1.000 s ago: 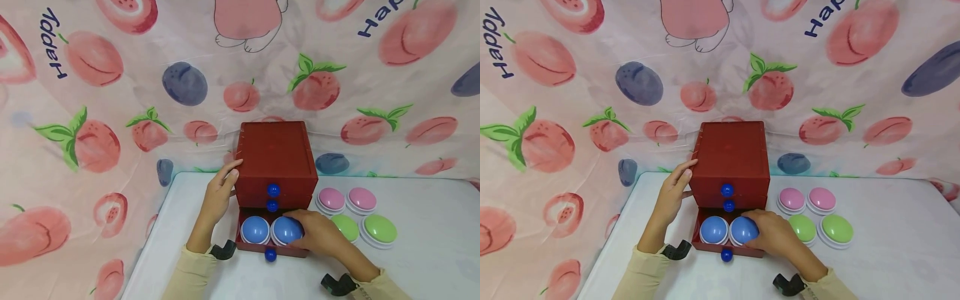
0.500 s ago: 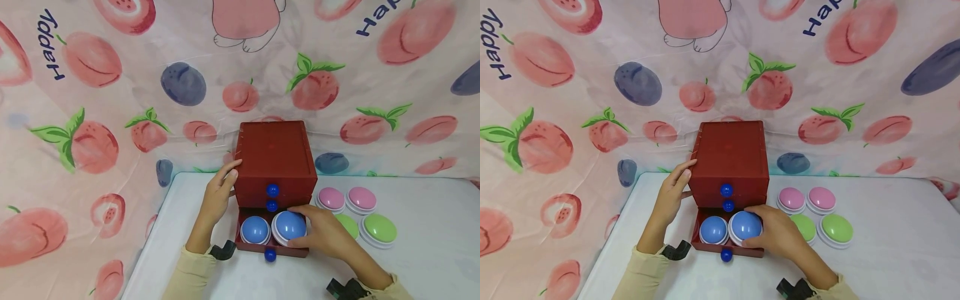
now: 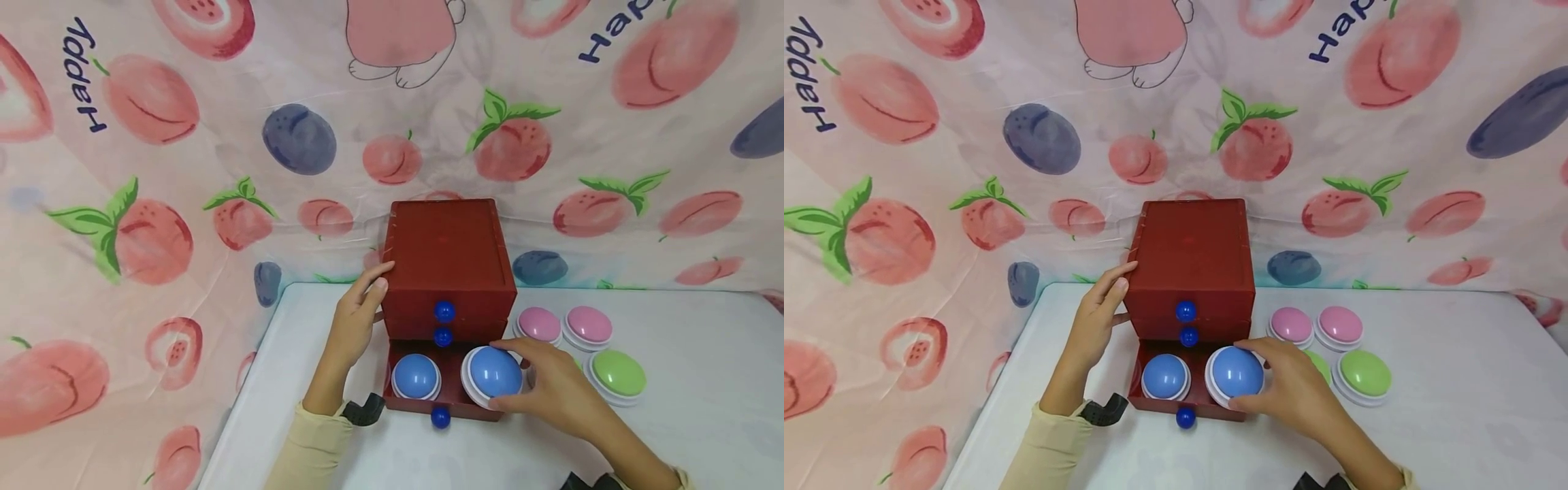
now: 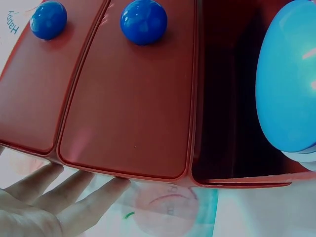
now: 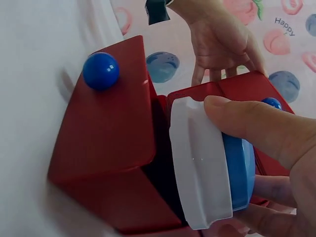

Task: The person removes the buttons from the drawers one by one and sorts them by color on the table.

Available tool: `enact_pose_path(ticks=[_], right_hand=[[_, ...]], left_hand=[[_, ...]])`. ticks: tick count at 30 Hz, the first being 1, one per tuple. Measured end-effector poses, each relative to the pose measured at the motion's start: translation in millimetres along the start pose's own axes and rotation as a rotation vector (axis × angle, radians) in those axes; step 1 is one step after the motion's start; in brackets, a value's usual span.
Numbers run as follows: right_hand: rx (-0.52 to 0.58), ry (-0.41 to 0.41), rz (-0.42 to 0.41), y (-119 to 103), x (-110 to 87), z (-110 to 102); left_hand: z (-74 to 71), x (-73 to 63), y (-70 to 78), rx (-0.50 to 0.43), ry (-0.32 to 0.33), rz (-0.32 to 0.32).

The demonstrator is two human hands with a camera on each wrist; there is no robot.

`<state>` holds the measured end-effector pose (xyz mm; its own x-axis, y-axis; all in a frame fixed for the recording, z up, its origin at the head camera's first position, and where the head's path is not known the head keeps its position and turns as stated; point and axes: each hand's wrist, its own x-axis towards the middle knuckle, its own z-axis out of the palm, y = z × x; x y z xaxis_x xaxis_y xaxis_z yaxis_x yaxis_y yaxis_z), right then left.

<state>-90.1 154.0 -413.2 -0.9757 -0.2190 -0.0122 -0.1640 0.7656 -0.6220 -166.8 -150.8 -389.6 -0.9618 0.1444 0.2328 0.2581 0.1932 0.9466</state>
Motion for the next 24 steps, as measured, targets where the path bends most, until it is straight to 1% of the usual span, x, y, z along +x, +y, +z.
enact_pose_path(ticks=[6,12,18,21,24], right_hand=[[0.015,0.024,-0.015,9.7,-9.7,-1.5],[-0.006,0.066,-0.043,15.4,-17.6,-6.3],[-0.002,0.086,-0.055,23.5,-25.7,-11.2],[0.006,0.087,-0.043,29.2,-28.9,-11.6],[0.015,0.091,-0.049,36.4,-31.9,-11.2]], left_hand=[[0.4,-0.1,0.1,0.0,-0.003,-0.003],[-1.1,-1.0,-0.8,0.009,0.01,-0.006],[-0.3,-0.6,-1.6,0.004,0.001,-0.003],[0.1,-0.4,-1.1,0.002,0.0,-0.002],[-0.4,-0.7,-0.9,0.006,0.003,-0.002]])
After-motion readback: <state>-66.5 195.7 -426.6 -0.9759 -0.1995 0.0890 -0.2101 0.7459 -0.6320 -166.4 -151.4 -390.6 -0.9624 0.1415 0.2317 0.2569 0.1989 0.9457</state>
